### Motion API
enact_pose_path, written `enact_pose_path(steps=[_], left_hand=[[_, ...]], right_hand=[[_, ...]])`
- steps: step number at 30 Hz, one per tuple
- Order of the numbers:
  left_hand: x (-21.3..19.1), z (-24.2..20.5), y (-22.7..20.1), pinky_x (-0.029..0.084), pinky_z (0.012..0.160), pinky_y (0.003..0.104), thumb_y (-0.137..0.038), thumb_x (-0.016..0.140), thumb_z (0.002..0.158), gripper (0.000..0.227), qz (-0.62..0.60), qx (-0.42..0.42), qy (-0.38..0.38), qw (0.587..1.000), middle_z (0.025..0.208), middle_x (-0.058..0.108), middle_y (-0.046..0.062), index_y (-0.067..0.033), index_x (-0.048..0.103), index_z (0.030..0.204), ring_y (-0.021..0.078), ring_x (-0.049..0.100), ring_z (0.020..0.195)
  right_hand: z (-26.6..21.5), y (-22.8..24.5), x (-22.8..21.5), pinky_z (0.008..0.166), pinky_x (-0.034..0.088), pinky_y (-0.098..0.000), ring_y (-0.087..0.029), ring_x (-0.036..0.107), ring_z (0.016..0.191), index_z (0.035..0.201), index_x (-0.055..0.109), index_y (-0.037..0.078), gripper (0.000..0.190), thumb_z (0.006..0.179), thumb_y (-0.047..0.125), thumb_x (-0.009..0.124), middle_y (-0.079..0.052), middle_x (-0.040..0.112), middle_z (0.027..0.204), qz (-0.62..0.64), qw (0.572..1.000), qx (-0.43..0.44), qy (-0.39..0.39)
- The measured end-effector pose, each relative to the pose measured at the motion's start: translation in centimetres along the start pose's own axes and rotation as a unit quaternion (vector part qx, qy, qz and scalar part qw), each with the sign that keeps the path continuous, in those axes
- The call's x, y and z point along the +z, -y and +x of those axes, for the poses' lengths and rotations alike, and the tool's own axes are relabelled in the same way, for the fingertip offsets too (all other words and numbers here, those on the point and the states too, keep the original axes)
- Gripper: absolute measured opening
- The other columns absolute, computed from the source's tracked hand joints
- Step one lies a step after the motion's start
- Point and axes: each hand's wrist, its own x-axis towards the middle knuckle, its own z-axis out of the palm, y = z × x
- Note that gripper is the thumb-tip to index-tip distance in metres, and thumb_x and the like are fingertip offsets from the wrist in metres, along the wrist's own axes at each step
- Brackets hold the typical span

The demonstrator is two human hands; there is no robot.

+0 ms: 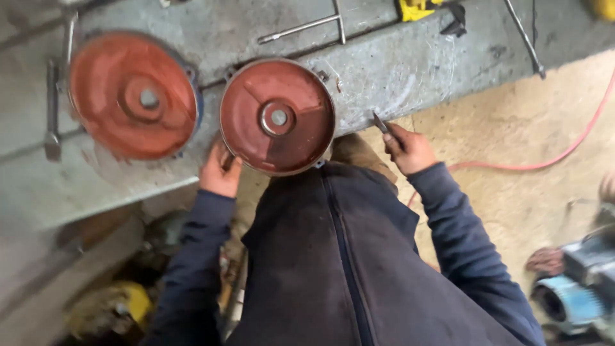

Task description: The person uses a cordless drill to work on a red metal part, then uses a knife to scrape its surface. They continue drilling the part from different angles and later use the knife to scrape the edges of the drilled holes.

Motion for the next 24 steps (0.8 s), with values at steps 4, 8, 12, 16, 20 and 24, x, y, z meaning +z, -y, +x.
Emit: enact_pose_path(steps=[4, 8, 12, 16, 20, 24], left_hand=[[0.4, -0.2, -1.8, 0.058, 0.093, 0.033, -0.015, 0.072, 0.096, 0.060, 0.131, -0.027, -0.047, 0.990, 0.125, 0.074, 0.014, 0.0007, 0.049, 0.149, 0.0179, 0.073, 0.109], [1.6, -2.1, -6.7, 0.059, 0.087, 0.033, -0.024, 0.075, 0.092, 0.065, 0.172, -0.073, -0.097, 0.978, 0.119, 0.076, 0.014, -0.0006, 0.048, 0.148, 0.0192, 0.075, 0.101], [0.4, -0.2, -12.2, 0.058, 0.088, 0.036, -0.029, 0.075, 0.093, 0.055, 0.259, -0.047, -0.085, 0.961, 0.121, 0.074, 0.017, -0.0022, 0.057, 0.138, 0.0269, 0.075, 0.105], [-0.3, 6.5, -17.1, 0.056, 0.096, 0.042, -0.025, 0.073, 0.099, 0.043, 0.313, 0.127, -0.018, 0.941, 0.125, 0.071, 0.020, -0.0034, 0.065, 0.136, 0.0379, 0.070, 0.115], [0.1, 16.4, -16.0, 0.055, 0.101, 0.043, -0.024, 0.071, 0.101, 0.040, 0.299, 0.241, 0.086, 0.919, 0.129, 0.069, 0.021, -0.0055, 0.065, 0.135, 0.0404, 0.067, 0.119], [1.8, 20.2, -13.5, 0.054, 0.099, 0.044, -0.027, 0.070, 0.102, 0.040, 0.296, 0.267, 0.210, 0.893, 0.131, 0.069, 0.022, -0.0076, 0.065, 0.137, 0.0415, 0.066, 0.118]], right_hand=[[4.8, 1.3, 0.2, 0.062, 0.054, -0.0299, -0.013, 0.066, 0.063, 0.144, 0.056, 0.005, 0.040, 0.105, 0.016, 0.056, -0.005, 0.067, 0.078, -0.001, 0.995, -0.099, 0.015], [7.1, 5.5, -1.1, 0.067, 0.048, -0.0290, -0.012, 0.054, 0.076, 0.153, 0.049, 0.002, 0.051, 0.105, 0.013, 0.060, -0.004, 0.063, 0.090, 0.179, 0.969, -0.157, 0.062], [6.3, 1.4, 0.5, 0.051, 0.043, -0.0285, -0.011, 0.053, 0.063, 0.134, 0.062, -0.003, 0.033, 0.112, 0.020, 0.053, -0.002, 0.060, 0.079, 0.254, 0.962, 0.023, 0.094], [4.8, 1.1, 1.8, 0.053, 0.045, -0.0256, -0.009, 0.053, 0.060, 0.144, 0.055, 0.001, 0.042, 0.108, 0.022, 0.056, -0.001, 0.059, 0.076, 0.258, 0.961, 0.099, 0.023], [1.1, 4.3, 2.5, 0.063, 0.052, -0.0240, -0.008, 0.064, 0.079, 0.147, 0.041, 0.002, 0.051, 0.102, 0.018, 0.057, 0.001, 0.067, 0.109, 0.347, 0.935, 0.054, -0.047], [-4.1, 1.2, 6.0, 0.060, 0.046, -0.0236, -0.007, 0.053, 0.066, 0.149, 0.052, 0.001, 0.045, 0.108, 0.020, 0.057, -0.001, 0.063, 0.090, 0.252, 0.948, 0.153, -0.120]])
